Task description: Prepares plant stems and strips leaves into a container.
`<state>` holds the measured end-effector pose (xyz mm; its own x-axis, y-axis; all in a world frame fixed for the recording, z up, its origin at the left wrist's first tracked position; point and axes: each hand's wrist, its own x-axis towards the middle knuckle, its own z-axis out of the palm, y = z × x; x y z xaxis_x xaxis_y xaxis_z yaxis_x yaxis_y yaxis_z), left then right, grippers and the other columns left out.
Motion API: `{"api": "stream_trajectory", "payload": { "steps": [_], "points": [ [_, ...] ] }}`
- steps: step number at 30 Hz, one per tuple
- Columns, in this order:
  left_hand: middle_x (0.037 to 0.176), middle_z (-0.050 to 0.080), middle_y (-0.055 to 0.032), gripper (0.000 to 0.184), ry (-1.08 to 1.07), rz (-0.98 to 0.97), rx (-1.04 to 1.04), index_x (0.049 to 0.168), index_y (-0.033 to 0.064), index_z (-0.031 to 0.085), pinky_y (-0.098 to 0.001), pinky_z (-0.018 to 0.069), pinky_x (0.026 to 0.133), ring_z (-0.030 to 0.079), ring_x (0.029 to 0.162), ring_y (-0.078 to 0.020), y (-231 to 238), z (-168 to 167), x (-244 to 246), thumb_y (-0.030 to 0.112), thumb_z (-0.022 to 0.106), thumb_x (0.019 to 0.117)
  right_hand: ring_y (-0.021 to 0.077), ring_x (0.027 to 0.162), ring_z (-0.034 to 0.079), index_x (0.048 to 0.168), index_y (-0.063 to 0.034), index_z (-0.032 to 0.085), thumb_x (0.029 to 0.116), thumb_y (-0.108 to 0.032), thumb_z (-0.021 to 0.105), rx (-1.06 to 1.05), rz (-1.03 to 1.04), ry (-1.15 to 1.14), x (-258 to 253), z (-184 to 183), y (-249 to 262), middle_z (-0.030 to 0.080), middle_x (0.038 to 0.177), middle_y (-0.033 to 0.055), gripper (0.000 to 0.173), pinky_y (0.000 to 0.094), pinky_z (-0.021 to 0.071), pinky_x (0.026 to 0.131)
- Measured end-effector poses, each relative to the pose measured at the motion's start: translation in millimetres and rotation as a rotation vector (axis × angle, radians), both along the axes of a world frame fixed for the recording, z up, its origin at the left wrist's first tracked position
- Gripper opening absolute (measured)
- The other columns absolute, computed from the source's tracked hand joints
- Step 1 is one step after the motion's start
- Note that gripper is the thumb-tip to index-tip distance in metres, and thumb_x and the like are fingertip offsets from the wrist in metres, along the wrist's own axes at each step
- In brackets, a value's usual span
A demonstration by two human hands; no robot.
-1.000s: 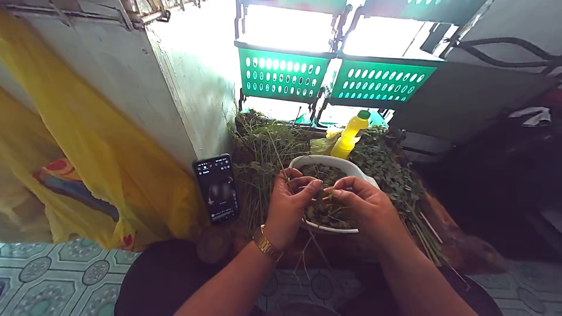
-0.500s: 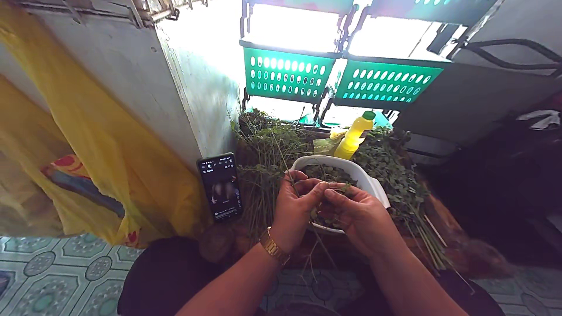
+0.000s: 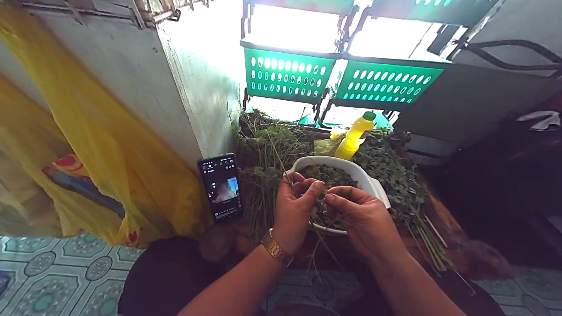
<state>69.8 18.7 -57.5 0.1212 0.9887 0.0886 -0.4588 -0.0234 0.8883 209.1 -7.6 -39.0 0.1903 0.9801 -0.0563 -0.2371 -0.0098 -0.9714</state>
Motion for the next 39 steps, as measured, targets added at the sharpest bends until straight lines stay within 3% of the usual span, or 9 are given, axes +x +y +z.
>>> {"api": "stream_trajectory", "payload": {
  "steps": [5, 8, 11, 14, 22, 27, 34, 37, 39],
  "points": [
    [0.104, 0.069, 0.0031, 0.022, 0.054, 0.08, 0.022, 0.114, 0.0181, 0.05, -0.028, 0.0533, 0.084, 0.065, 0.092, -0.0068, 9, 7, -13, 0.02, 0.067, 0.1006, 0.0152, 0.073, 0.07, 0.102, -0.0022, 0.074, 0.0872, 0.0, 0.077, -0.041, -0.026, -0.272, 17, -10, 4, 0.074, 0.086, 0.0091, 0.015, 0.0306, 0.0623, 0.07],
    [0.103, 0.069, 0.0022, 0.022, 0.038, 0.091, 0.01, 0.113, 0.0176, 0.05, -0.0284, 0.0533, 0.083, 0.065, 0.092, -0.0074, 10, 10, -15, 0.02, 0.068, 0.0998, 0.0134, 0.094, 0.071, 0.117, -0.0114, 0.073, 0.093, -0.004, 0.073, 0.009, -0.067, -0.663, 31, -14, 8, 0.075, 0.11, 0.0028, 0.025, 0.0358, 0.0597, 0.083],
    [0.104, 0.069, 0.002, 0.024, 0.042, 0.065, 0.005, 0.115, 0.0172, 0.049, -0.0279, 0.0534, 0.083, 0.065, 0.093, -0.0069, 8, 9, -11, 0.017, 0.067, 0.0999, 0.0137, 0.109, 0.069, 0.122, -0.0104, 0.071, 0.1004, -0.011, 0.06, 0.2, -0.075, -0.586, 33, -10, 8, 0.073, 0.12, 0.0027, 0.024, 0.0328, 0.0575, 0.093],
    [0.102, 0.069, 0.0021, 0.024, 0.019, 0.034, 0.015, 0.114, 0.017, 0.049, -0.0264, 0.0537, 0.082, 0.065, 0.091, -0.0068, 5, 6, -6, 0.014, 0.068, 0.0992, 0.0194, 0.106, 0.07, 0.12, -0.0087, 0.074, 0.0979, -0.022, 0.068, 0.272, 0.064, -0.378, 24, -5, 9, 0.074, 0.116, 0.0071, 0.026, 0.0349, 0.0589, 0.092],
    [0.101, 0.068, -0.002, 0.024, -0.053, -0.02, 0.046, 0.114, 0.0155, 0.049, -0.0267, 0.0571, 0.077, 0.067, 0.085, -0.0103, 2, 1, -2, 0.008, 0.066, 0.0991, 0.0148, 0.071, 0.068, 0.101, -0.0032, 0.074, 0.0903, -0.003, 0.074, 0.121, 0.052, -0.15, 1, -2, 4, 0.072, 0.087, 0.0105, 0.011, 0.0278, 0.0606, 0.069],
    [0.102, 0.067, -0.0011, 0.022, -0.063, -0.001, 0.056, 0.111, 0.0162, 0.049, -0.0293, 0.0577, 0.08, 0.067, 0.09, -0.0117, 4, 3, -4, 0.007, 0.064, 0.0997, 0.0123, 0.069, 0.068, 0.098, -0.0053, 0.076, 0.0873, -0.004, 0.077, 0.131, 0.006, -0.155, 10, -8, 0, 0.073, 0.084, 0.009, 0.011, 0.0252, 0.0593, 0.064],
    [0.105, 0.068, -0.0001, 0.021, -0.069, 0.035, 0.043, 0.11, 0.0167, 0.049, -0.0304, 0.0584, 0.085, 0.069, 0.093, -0.0117, 8, 5, -8, 0.007, 0.064, 0.0998, 0.0142, 0.07, 0.07, 0.099, -0.0027, 0.075, 0.0873, 0.003, 0.074, 0.121, -0.051, -0.138, 30, -17, -6, 0.073, 0.084, 0.0084, 0.013, 0.0289, 0.0625, 0.071],
    [0.103, 0.068, 0.0014, 0.021, -0.062, 0.045, 0.042, 0.109, 0.0184, 0.05, -0.0304, 0.0588, 0.084, 0.069, 0.092, -0.0111, 11, 7, -12, 0.009, 0.066, 0.0994, 0.0137, 0.071, 0.07, 0.099, -0.0028, 0.074, 0.0886, 0.003, 0.074, 0.094, -0.144, -0.306, 42, -20, -3, 0.073, 0.084, 0.0072, 0.011, 0.0278, 0.0621, 0.071],
    [0.103, 0.067, 0.0006, 0.022, -0.031, 0.034, 0.053, 0.111, 0.0185, 0.05, -0.031, 0.0587, 0.084, 0.068, 0.092, -0.011, 11, 7, -13, 0.011, 0.067, 0.0992, 0.0118, 0.084, 0.07, 0.107, -0.0102, 0.075, 0.0902, -0.009, 0.077, 0.059, -0.203, -0.564, 50, -20, 0, 0.075, 0.097, 0.0026, 0.017, 0.0308, 0.0595, 0.077]
  ]
}}
